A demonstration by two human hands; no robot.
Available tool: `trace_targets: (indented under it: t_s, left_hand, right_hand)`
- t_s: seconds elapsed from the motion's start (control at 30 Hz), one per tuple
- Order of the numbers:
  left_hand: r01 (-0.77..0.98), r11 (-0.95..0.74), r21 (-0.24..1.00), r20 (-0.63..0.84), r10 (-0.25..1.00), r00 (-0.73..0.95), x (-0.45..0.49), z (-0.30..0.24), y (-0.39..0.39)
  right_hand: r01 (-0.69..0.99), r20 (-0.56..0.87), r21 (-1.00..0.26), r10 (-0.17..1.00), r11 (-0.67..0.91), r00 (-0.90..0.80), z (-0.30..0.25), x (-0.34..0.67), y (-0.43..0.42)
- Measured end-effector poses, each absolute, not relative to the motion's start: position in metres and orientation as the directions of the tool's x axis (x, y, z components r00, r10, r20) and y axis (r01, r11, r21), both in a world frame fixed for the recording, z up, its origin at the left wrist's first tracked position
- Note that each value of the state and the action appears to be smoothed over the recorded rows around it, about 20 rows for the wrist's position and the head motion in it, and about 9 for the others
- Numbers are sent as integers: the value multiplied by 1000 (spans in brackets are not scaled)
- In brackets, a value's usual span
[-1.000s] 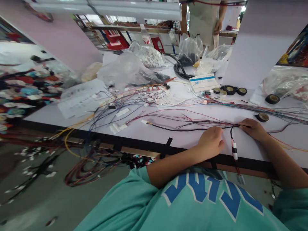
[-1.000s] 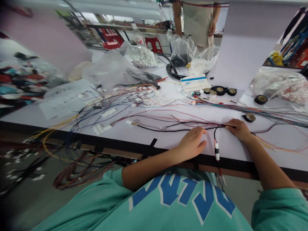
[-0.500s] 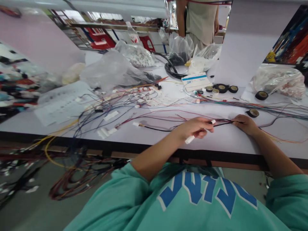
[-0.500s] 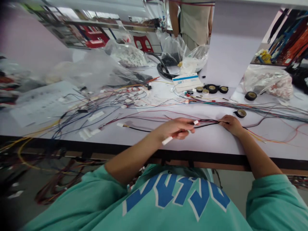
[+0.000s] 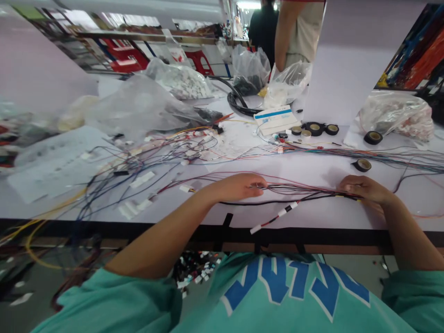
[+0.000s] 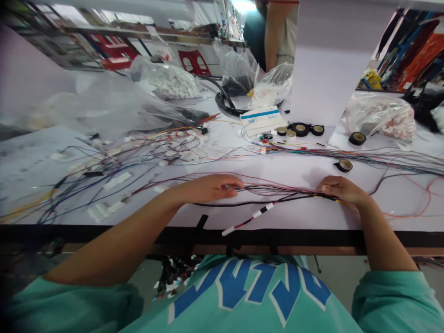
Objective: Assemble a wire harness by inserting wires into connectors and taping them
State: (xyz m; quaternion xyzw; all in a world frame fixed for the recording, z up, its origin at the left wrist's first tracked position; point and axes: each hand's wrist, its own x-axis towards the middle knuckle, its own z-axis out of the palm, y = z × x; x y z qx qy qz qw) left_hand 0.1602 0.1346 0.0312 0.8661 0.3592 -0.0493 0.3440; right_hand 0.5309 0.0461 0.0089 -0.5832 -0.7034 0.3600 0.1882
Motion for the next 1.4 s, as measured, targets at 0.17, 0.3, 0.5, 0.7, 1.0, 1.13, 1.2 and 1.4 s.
trace_targets:
  t_s: [0.17, 0.3, 0.5, 0.7, 1.0, 1.13, 1.2, 1.4]
  left_hand:
    - [764, -352, 540, -179, 839, 513, 168, 44, 184]
    - [863, -303, 404, -54, 934, 353, 191, 38, 230]
    - [877, -460, 139, -239, 844, 481, 208, 19, 257]
    - [826, -544, 147, -407, 728, 552, 194, 47, 257]
    - [673, -713, 196, -126, 662, 739, 258, 22, 289]
    - [548, -829, 114, -233, 514, 825, 266, 17, 295]
    - [578, -815, 46, -214, 557, 803, 263, 22, 292]
    - [646, -757, 103, -5, 649, 761, 245, 45, 279]
  right_hand:
    - [710, -177, -702, 980, -58, -95, 4, 524, 46]
    - [796, -81, -596, 979, 104, -188, -2, 522, 50]
    - [841, -47, -495, 959, 220, -279, -8, 525, 47]
    - [850, 7, -461, 959, 253, -282, -15, 523, 44]
    - [860, 34, -431, 957, 274, -288, -8, 516, 46]
    - [859, 55, -413, 950, 303, -308, -8, 514, 44]
    - [861, 61, -407, 950, 305, -307, -9, 513, 43]
    - [876, -12, -406, 957, 259, -289, -6, 509, 42]
